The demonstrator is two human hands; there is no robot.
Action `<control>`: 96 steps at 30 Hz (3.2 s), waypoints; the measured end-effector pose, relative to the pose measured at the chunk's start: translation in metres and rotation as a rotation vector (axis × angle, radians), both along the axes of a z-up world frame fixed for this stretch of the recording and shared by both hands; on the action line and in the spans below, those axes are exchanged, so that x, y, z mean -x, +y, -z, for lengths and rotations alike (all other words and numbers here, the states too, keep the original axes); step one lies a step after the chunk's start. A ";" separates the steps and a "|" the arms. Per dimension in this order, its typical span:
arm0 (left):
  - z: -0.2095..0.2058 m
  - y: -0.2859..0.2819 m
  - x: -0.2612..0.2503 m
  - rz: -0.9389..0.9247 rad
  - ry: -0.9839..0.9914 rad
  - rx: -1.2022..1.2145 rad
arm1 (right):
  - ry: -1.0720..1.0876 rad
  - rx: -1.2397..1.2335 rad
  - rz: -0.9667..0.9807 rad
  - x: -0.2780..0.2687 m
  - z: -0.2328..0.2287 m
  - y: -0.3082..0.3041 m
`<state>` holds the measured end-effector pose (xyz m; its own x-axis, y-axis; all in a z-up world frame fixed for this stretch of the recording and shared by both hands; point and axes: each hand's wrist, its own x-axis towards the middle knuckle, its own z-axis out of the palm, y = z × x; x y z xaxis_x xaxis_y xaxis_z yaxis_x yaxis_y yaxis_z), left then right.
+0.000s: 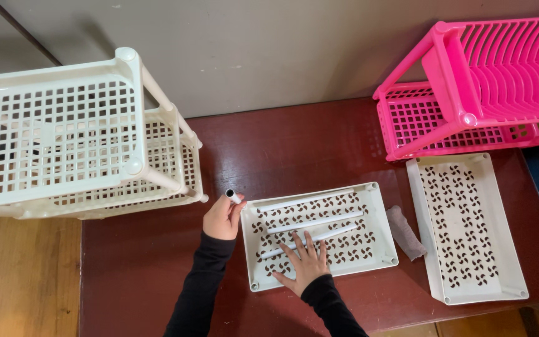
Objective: The person wipes a white plastic rod with a cloth, then inserts the rod into holes on a perforated white tray. They repeat this with additional rods, assembling a small shelving unit frame on a wooden table.
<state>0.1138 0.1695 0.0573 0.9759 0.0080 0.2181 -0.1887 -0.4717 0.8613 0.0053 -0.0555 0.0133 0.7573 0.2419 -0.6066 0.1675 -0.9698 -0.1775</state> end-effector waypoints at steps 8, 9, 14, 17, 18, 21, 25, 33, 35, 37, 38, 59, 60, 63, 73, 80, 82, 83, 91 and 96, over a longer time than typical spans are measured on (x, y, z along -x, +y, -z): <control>0.005 -0.003 -0.002 -0.043 -0.014 -0.057 | -0.013 -0.015 0.021 0.001 -0.004 0.000; 0.005 -0.004 -0.002 -0.049 -0.016 -0.071 | -0.009 -0.008 0.014 0.000 -0.005 -0.001; 0.004 -0.004 -0.001 -0.063 0.009 -0.076 | 0.012 0.017 -0.001 -0.001 -0.006 0.002; 0.004 -0.005 -0.001 -0.044 -0.010 -0.014 | 0.011 0.005 0.014 -0.002 -0.009 0.002; 0.005 -0.005 -0.001 -0.039 -0.012 0.008 | 0.016 0.001 0.017 -0.001 -0.009 0.003; 0.011 -0.003 0.004 -0.046 0.067 0.033 | -0.001 -0.011 0.032 0.003 -0.007 0.001; 0.034 -0.008 0.018 -0.075 0.049 -0.079 | -0.074 -0.035 0.061 0.009 0.014 -0.001; 0.074 -0.034 0.088 -0.120 -0.047 -0.198 | -0.500 -0.286 0.309 0.012 0.072 -0.048; 0.072 -0.042 0.101 -0.021 0.074 -0.278 | -0.516 -0.112 0.290 0.005 0.073 -0.071; 0.068 -0.048 0.110 0.051 0.128 -0.364 | -0.482 -0.059 0.290 0.002 0.071 -0.092; 0.066 -0.053 0.114 0.075 0.119 -0.408 | -0.464 -0.028 0.291 0.002 0.070 -0.102; 0.114 -0.170 0.164 0.318 -0.001 -0.502 | -0.576 -0.543 0.534 -0.074 0.046 -0.241; 0.116 -0.170 0.165 0.286 -0.035 -0.496 | -0.560 -0.611 0.568 -0.080 0.044 -0.246; 0.117 -0.172 0.167 0.268 0.024 -0.478 | -0.514 -0.776 0.633 -0.095 0.036 -0.257; 0.087 -0.165 0.163 0.355 0.330 -0.572 | -0.539 -0.911 0.694 -0.122 0.033 -0.268; 0.083 -0.179 0.153 0.332 0.453 -0.682 | -0.521 -1.004 0.622 -0.127 0.037 -0.265; 0.085 -0.180 0.153 0.318 0.469 -0.698 | -0.552 -0.930 0.607 -0.128 0.034 -0.262; 0.087 -0.180 0.153 0.312 0.462 -0.698 | -0.566 -0.893 0.599 -0.128 0.032 -0.261; 0.094 -0.180 0.154 0.307 0.422 -0.713 | -0.620 -0.783 0.551 -0.128 0.022 -0.261; 0.097 -0.180 0.153 0.325 0.480 -0.727 | -0.616 -0.602 0.516 -0.131 0.032 -0.261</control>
<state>-0.0394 -0.0101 -0.0398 0.8933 -0.2621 -0.3652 -0.1063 -0.9126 0.3949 0.1360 -0.3161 -0.0186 0.9969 -0.0673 0.0415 -0.0204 -0.7266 -0.6867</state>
